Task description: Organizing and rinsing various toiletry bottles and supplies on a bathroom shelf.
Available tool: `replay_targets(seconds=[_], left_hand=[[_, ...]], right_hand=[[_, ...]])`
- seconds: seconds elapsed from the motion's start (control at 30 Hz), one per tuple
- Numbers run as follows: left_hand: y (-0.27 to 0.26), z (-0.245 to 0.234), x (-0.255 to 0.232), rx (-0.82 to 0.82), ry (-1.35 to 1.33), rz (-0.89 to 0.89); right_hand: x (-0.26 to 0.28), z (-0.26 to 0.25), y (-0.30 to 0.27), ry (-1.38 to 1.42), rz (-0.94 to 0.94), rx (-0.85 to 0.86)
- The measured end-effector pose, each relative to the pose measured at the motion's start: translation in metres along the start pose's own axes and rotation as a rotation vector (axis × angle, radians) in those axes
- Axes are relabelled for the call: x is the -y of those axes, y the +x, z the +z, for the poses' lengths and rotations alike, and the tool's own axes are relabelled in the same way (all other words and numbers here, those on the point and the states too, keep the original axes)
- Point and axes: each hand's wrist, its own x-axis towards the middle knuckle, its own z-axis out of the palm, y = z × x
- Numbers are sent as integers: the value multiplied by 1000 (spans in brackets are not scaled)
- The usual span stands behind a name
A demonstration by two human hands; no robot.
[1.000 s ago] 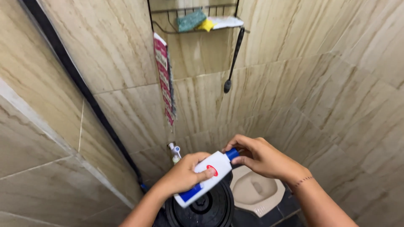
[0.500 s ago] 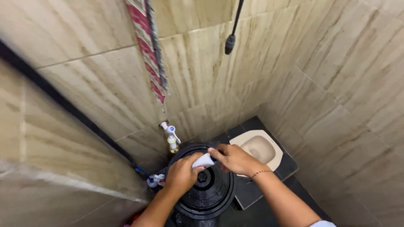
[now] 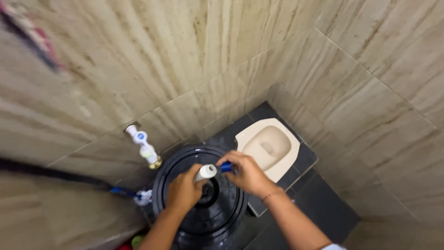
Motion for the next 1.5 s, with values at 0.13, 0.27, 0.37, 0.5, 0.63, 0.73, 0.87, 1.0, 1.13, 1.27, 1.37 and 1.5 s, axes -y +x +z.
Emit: replay_targets(seconds=[0.13, 0.27, 0.37, 0.5, 0.63, 0.73, 0.87, 1.0, 1.13, 1.27, 1.37, 1.5], left_hand=[[18, 52, 12, -38, -56, -76], [25, 88, 16, -70, -148, -112], [45, 108, 21, -107, -181, -122], [53, 143, 40, -178, -285, -102], [56, 153, 43, -207, -337, -113], [57, 149, 40, -179, -330, -192], [51, 143, 35, -116, -198, -250], [51, 138, 30, -73, -104, -284], [44, 133, 28, -75, -114, -275], [43, 124, 27, -62, -85, -251], [36, 114, 26, -49, -70, -251], [26, 108, 33, -73, -127, -235]], right_hand=[[-65, 32, 8, 272, -66, -108], [-73, 42, 10, 182, 182, -151], [-84, 52, 21, 105, 226, -226], [-93, 59, 22, 66, 282, -242], [-108, 66, 23, 26, 217, -196], [-116, 70, 25, -4, 159, -177], [-109, 68, 24, -31, 150, -175], [-104, 69, 25, -33, 169, -151], [-102, 68, 20, -49, 165, -166], [-104, 68, 16, -74, 206, -256], [-121, 76, 6, -14, 261, -326], [-123, 87, -4, 19, 435, -501]])
